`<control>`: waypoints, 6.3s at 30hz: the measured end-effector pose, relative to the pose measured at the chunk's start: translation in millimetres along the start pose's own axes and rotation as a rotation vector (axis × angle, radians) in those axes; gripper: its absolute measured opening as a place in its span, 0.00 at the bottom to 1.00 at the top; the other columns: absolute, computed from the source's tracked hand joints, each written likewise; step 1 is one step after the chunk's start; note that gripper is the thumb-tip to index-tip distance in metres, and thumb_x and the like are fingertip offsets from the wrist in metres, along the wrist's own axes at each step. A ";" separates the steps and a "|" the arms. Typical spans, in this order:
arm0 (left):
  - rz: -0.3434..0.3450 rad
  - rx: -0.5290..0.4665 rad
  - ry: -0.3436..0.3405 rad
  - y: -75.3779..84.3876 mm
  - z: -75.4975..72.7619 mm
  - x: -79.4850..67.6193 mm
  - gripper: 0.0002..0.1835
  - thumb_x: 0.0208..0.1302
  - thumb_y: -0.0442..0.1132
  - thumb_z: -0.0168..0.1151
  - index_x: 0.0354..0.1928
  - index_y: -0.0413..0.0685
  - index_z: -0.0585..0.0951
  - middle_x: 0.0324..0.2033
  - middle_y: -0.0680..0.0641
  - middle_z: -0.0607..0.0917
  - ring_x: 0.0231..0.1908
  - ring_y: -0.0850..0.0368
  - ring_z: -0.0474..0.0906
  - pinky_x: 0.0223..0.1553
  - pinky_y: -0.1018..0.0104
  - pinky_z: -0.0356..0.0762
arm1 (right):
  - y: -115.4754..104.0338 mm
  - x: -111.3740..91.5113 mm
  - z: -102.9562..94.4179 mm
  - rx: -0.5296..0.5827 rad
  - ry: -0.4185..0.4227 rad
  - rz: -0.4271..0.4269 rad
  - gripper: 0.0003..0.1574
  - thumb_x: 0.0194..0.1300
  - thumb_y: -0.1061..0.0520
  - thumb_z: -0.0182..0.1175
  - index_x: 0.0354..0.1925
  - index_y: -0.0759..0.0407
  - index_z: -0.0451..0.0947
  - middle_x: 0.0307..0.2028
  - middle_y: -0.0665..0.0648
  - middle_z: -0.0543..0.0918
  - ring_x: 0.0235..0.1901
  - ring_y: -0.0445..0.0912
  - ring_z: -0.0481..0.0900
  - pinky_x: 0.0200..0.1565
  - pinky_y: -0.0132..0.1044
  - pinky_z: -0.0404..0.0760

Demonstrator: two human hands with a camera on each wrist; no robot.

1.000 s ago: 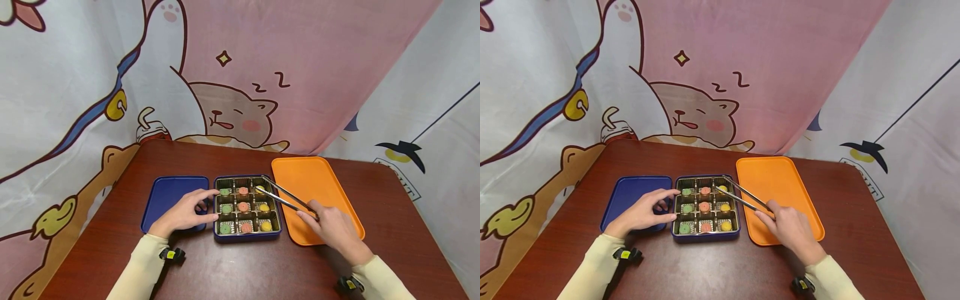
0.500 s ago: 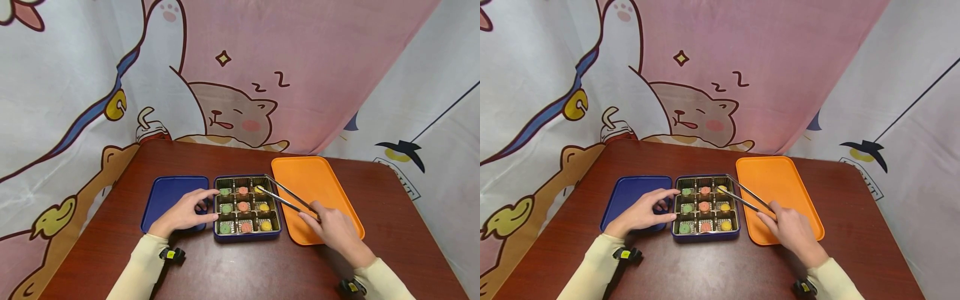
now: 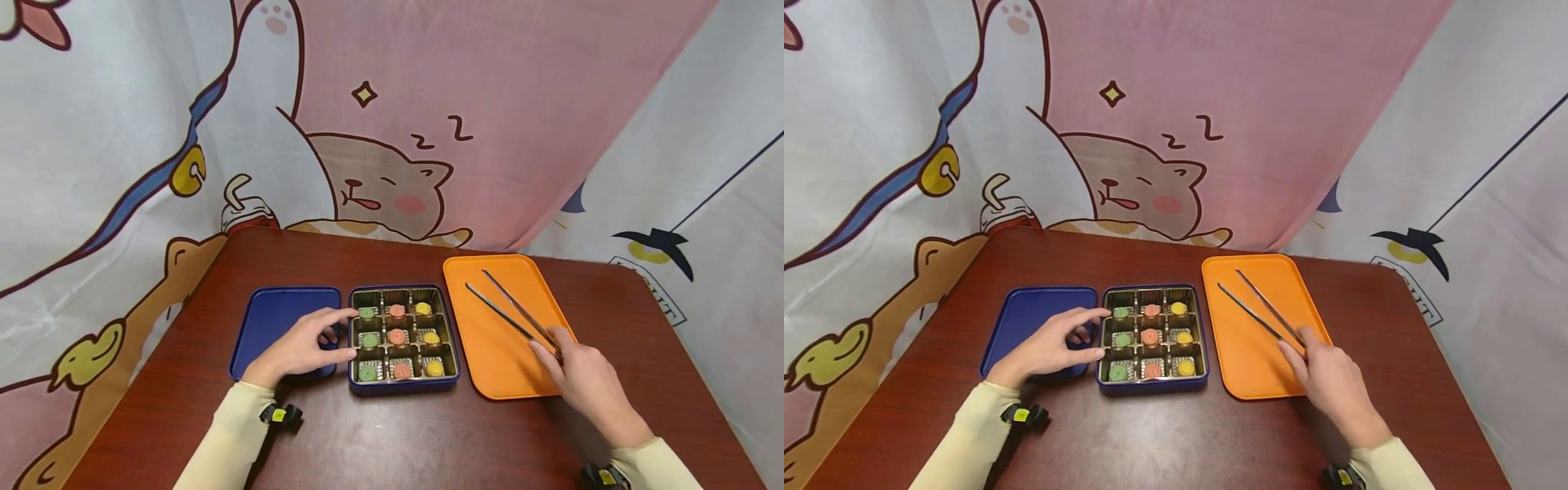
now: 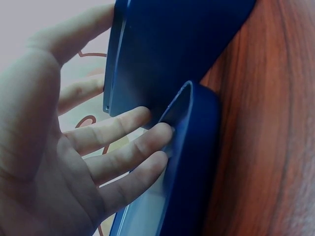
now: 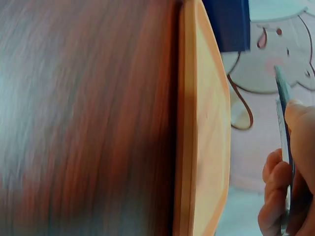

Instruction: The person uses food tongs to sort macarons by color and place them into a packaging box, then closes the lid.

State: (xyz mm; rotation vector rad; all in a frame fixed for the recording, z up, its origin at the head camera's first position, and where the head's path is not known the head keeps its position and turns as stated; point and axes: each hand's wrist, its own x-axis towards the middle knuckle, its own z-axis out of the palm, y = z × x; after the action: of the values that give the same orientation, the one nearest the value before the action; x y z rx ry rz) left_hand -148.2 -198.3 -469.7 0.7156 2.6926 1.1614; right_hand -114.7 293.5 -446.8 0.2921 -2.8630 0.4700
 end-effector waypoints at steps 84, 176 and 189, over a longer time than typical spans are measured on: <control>0.008 0.001 -0.001 -2.1 -0.2 1.2 0.41 0.64 0.61 0.74 0.76 0.60 0.73 0.57 0.52 0.81 0.45 0.58 0.84 0.48 0.55 0.83 | 69.1 -15.4 -16.4 -0.109 0.044 0.333 0.43 0.78 0.43 0.58 0.73 0.73 0.61 0.56 0.83 0.67 0.51 0.75 0.69 0.45 0.76 0.74; -0.115 0.476 0.114 -87.8 -88.3 -101.0 0.27 0.66 0.25 0.62 0.67 0.27 0.76 0.48 0.34 0.85 0.47 0.42 0.83 0.50 0.41 0.80 | -263.7 43.1 86.9 0.221 -0.070 -0.555 0.45 0.77 0.36 0.58 0.74 0.67 0.67 0.47 0.59 0.79 0.39 0.45 0.73 0.40 0.39 0.78; 0.009 0.510 0.276 -86.8 -90.3 -104.2 0.28 0.60 0.22 0.65 0.65 0.28 0.78 0.32 0.52 0.75 0.32 0.61 0.68 0.35 0.62 0.68 | -258.5 44.3 85.0 0.232 -0.095 -0.515 0.44 0.78 0.37 0.57 0.75 0.66 0.66 0.49 0.59 0.78 0.39 0.45 0.72 0.40 0.39 0.78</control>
State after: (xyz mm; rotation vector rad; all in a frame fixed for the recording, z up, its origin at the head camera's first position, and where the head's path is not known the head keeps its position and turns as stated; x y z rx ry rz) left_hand -115.3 -357.7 -476.2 0.6626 3.2687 0.6025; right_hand -113.5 17.9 -439.2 1.0797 -2.6664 0.6887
